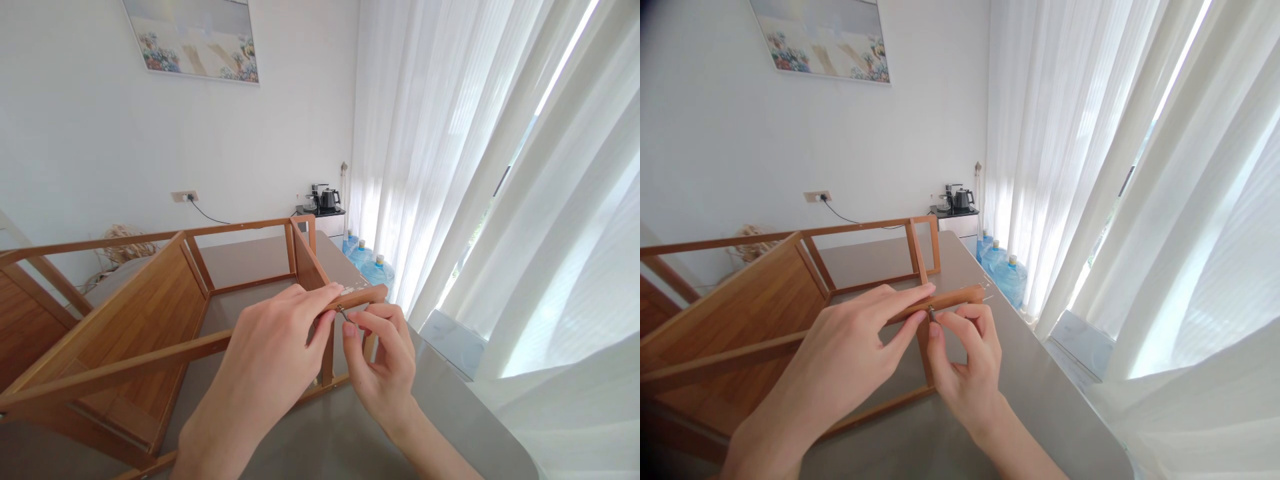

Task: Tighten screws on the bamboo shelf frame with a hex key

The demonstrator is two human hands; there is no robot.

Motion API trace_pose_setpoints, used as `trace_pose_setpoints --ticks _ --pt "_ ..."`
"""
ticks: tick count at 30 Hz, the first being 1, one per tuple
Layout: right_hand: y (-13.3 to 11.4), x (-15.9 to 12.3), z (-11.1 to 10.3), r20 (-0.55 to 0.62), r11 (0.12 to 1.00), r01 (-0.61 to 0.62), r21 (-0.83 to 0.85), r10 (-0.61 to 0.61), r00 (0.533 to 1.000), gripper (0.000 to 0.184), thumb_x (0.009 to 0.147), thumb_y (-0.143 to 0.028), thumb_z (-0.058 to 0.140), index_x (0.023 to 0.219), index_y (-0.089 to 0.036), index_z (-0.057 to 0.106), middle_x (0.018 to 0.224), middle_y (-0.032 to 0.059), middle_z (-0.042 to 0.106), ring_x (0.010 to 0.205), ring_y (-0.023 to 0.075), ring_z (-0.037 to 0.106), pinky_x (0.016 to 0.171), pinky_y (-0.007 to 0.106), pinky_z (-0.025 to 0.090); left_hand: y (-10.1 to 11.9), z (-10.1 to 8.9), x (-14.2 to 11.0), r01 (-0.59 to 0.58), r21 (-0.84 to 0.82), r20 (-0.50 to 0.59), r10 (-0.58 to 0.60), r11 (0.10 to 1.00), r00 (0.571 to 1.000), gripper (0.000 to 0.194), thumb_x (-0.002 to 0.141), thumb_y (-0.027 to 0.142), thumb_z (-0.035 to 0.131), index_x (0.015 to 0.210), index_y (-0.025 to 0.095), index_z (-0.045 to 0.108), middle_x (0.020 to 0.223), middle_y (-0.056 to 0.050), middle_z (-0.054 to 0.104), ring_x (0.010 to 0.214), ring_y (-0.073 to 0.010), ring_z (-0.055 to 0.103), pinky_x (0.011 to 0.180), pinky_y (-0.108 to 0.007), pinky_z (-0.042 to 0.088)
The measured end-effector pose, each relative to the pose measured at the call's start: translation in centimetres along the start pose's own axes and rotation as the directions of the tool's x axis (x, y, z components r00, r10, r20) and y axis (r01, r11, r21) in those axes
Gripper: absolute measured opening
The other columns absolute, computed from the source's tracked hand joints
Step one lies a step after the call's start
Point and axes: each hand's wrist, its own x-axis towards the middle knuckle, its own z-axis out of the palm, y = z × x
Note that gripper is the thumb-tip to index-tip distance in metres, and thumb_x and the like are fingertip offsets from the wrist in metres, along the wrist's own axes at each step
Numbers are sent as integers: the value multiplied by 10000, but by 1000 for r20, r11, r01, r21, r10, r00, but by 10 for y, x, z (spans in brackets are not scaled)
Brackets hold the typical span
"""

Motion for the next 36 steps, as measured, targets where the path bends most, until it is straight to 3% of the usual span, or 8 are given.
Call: trace_pose_setpoints --ticks 4,8,13,18,24,28,32,36 --pt "0 1 -1 -6 1000 7 -11 -7 1000 239 878 -60 635 1043 -233 650 919 38 556 805 156 573 661 315 520 1 1 -1 -39 -51 -7 39 998 999 299 990 237 509 1213 357 667 1255 76 722 1093 -177 692 888 -318 549" --pt "-1 3 -1 -10 999 30 -42 -30 999 236 880 -65 636 1039 -239 654 931 42 554 810 158 586 655 310 530 5 2 0 0 -19 2 0 1000 1000 257 990 222 473 1166 320 633 1379 45 646 1166 -201 659 873 -364 548" --pt "-1 4 -2 9 999 39 -28 -39 999 250 877 -55 636 1037 -246 653 929 38 531 818 159 577 657 310 526 7 3 0 39 53 69 -43 998 997 309 999 265 441 1281 311 561 1253 -10 707 1000 -236 717 754 -384 540" --pt "1 8 -5 42 997 66 -38 -64 997 241 876 -46 631 1022 -238 644 981 48 523 846 156 581 650 300 517 6 4 1 32 87 60 -37 996 997 314 1005 282 439 1298 300 552 1151 -22 721 925 -229 719 701 -352 507" --pt "16 17 -18 193 964 244 -103 -222 956 287 876 -28 615 1068 -239 640 1077 67 511 960 191 581 729 349 550 5 2 2 -1 96 56 -4 995 998 266 1008 271 460 1244 349 553 1060 7 727 770 -196 702 596 -305 434" --pt "27 18 -23 228 934 336 -122 -304 925 386 862 16 615 1144 -248 628 1123 78 521 1030 216 571 787 390 570 4 -1 1 -44 85 51 40 995 998 248 1016 244 455 1194 370 574 1167 25 722 779 -183 700 601 -300 439" --pt "27 18 -22 215 941 325 -92 -300 929 421 877 7 606 1182 -282 622 1120 69 530 1027 215 598 802 404 584 5 -3 0 -103 69 40 100 992 994 206 1018 212 454 1073 340 606 1266 63 702 812 -172 700 617 -297 454" --pt "22 20 -22 190 949 304 -85 -284 940 367 867 -20 638 1137 -267 650 1074 67 555 975 208 608 769 392 586 5 -3 1 -125 64 45 123 990 991 203 1022 210 453 965 307 622 1217 60 727 880 -176 708 598 -277 443"
